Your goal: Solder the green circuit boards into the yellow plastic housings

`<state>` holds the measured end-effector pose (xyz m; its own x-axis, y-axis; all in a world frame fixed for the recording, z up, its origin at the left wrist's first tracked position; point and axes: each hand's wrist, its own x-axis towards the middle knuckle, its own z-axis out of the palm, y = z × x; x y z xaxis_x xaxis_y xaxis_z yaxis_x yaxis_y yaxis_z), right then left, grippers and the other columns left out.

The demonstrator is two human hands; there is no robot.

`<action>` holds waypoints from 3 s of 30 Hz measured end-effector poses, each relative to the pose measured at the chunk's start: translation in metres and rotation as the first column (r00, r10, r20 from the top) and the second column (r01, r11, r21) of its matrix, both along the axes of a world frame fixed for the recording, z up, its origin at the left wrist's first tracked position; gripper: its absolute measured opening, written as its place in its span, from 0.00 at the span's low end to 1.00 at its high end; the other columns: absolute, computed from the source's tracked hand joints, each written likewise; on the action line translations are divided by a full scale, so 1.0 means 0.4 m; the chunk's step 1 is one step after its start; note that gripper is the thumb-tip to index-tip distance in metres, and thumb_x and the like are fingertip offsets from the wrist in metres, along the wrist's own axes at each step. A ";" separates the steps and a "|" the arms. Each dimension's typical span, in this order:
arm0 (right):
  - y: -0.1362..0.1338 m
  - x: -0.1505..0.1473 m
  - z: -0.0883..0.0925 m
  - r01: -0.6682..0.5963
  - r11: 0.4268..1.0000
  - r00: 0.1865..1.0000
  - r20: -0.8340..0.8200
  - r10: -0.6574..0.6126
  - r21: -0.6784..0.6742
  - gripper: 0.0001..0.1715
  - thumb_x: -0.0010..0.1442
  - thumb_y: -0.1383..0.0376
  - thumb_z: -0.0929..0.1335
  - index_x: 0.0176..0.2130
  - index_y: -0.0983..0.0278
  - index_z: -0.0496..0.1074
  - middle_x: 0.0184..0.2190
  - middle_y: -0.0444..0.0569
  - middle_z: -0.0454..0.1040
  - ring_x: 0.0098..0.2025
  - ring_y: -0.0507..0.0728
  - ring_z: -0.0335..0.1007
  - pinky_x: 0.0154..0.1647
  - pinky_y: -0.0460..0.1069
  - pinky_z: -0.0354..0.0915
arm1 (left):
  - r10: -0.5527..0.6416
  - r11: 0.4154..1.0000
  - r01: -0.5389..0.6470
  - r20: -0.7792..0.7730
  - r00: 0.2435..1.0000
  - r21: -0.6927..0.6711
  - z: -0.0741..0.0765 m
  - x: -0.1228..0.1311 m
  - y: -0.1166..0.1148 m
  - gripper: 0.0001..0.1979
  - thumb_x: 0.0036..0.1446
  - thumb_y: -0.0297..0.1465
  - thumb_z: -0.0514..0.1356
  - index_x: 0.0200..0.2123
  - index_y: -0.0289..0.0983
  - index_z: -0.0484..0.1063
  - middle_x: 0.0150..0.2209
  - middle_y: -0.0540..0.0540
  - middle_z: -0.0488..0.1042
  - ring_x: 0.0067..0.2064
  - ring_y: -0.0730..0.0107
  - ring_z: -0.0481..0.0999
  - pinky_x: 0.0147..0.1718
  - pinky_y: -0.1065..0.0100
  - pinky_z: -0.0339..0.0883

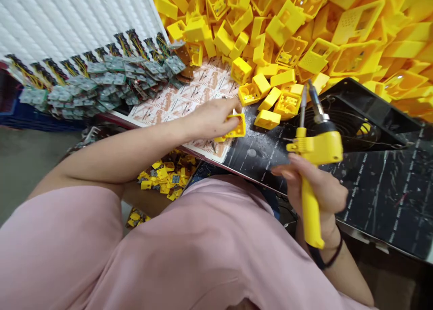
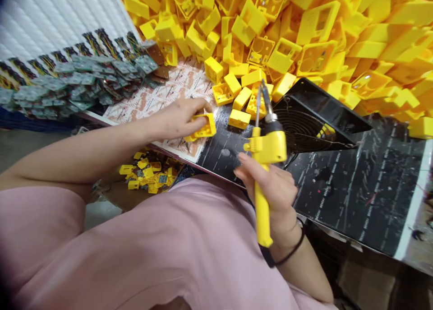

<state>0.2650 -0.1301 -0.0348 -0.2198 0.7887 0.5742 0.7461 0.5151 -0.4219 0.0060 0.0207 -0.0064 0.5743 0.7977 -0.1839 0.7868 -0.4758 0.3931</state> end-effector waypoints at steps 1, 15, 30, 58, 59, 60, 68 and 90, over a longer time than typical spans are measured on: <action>0.018 -0.011 0.001 -0.046 0.997 0.999 0.030 0.044 0.064 0.19 0.71 0.68 0.72 0.58 0.52 0.76 0.32 0.38 0.84 0.28 0.53 0.82 0.34 0.45 0.75 | 0.014 0.999 -0.014 -0.001 1.000 -0.040 0.006 0.005 -0.018 0.27 0.70 0.38 0.50 0.65 0.33 0.71 0.51 0.37 0.83 0.53 0.54 0.83 0.55 0.55 0.75; 0.189 -0.096 0.001 -0.250 0.968 0.880 0.410 0.239 -0.028 0.17 0.72 0.64 0.71 0.59 0.58 0.73 0.41 0.51 0.81 0.50 0.63 0.81 0.58 0.59 0.74 | -0.311 0.948 0.318 -0.137 0.940 0.029 0.007 -0.169 -0.082 0.33 0.68 0.31 0.55 0.76 0.35 0.61 0.71 0.34 0.71 0.69 0.49 0.73 0.68 0.52 0.66; 0.169 -0.063 -0.006 -0.236 0.966 0.944 0.260 0.203 0.102 0.19 0.71 0.60 0.72 0.60 0.54 0.70 0.39 0.44 0.80 0.43 0.59 0.80 0.56 0.56 0.74 | 0.078 0.972 -0.013 -0.272 0.959 0.233 -0.011 -0.071 -0.111 0.34 0.76 0.54 0.50 0.67 0.33 0.73 0.48 0.33 0.84 0.52 0.45 0.83 0.40 0.58 0.71; 0.115 -0.009 -0.017 -0.367 0.929 0.876 0.351 0.330 0.044 0.11 0.76 0.61 0.67 0.55 0.62 0.71 0.32 0.44 0.78 0.32 0.56 0.75 0.43 0.53 0.69 | -0.487 0.840 0.432 0.105 0.867 0.329 -0.138 -0.086 -0.067 0.32 0.76 0.44 0.55 0.68 0.22 0.69 0.59 0.26 0.77 0.61 0.47 0.75 0.64 0.53 0.71; 0.116 -0.005 -0.023 -0.325 0.943 0.885 0.377 0.274 0.078 0.10 0.76 0.61 0.68 0.54 0.62 0.72 0.30 0.44 0.77 0.31 0.56 0.74 0.39 0.52 0.67 | -0.491 0.840 0.436 0.111 0.864 0.321 -0.140 -0.082 -0.073 0.32 0.76 0.44 0.55 0.68 0.22 0.68 0.59 0.26 0.77 0.61 0.47 0.75 0.64 0.53 0.71; 0.115 -0.001 -0.027 -0.278 0.954 0.889 0.406 0.211 0.113 0.11 0.75 0.60 0.69 0.53 0.62 0.73 0.29 0.44 0.75 0.31 0.56 0.73 0.36 0.52 0.65 | -0.497 0.839 0.441 0.119 0.860 0.319 -0.143 -0.078 -0.080 0.32 0.76 0.44 0.54 0.68 0.22 0.68 0.59 0.26 0.77 0.60 0.46 0.75 0.64 0.53 0.71; 0.109 0.018 -0.047 -0.122 0.970 0.945 0.324 0.049 0.211 0.30 0.68 0.61 0.76 0.65 0.60 0.69 0.35 0.44 0.81 0.32 0.57 0.79 0.42 0.52 0.73 | -0.041 0.910 0.072 -0.084 0.996 0.409 -0.020 -0.142 0.039 0.37 0.68 0.47 0.60 0.74 0.35 0.61 0.71 0.33 0.68 0.71 0.43 0.65 0.72 0.40 0.57; 0.159 -0.195 -0.028 -0.237 0.971 0.956 0.171 0.237 -0.021 0.21 0.71 0.63 0.72 0.61 0.56 0.68 0.37 0.43 0.77 0.40 0.58 0.80 0.55 0.55 0.75 | 0.171 0.962 -0.221 0.281 0.944 0.159 0.189 -0.243 0.148 0.19 0.61 0.37 0.60 0.47 0.31 0.83 0.37 0.48 0.81 0.36 0.77 0.71 0.45 0.61 0.69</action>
<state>0.1870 -0.0665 -0.0458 -0.4953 0.7021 0.5115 0.6637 0.6858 -0.2986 -0.0911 0.0800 0.0692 0.4106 0.9046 0.1146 0.7527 -0.4072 0.5173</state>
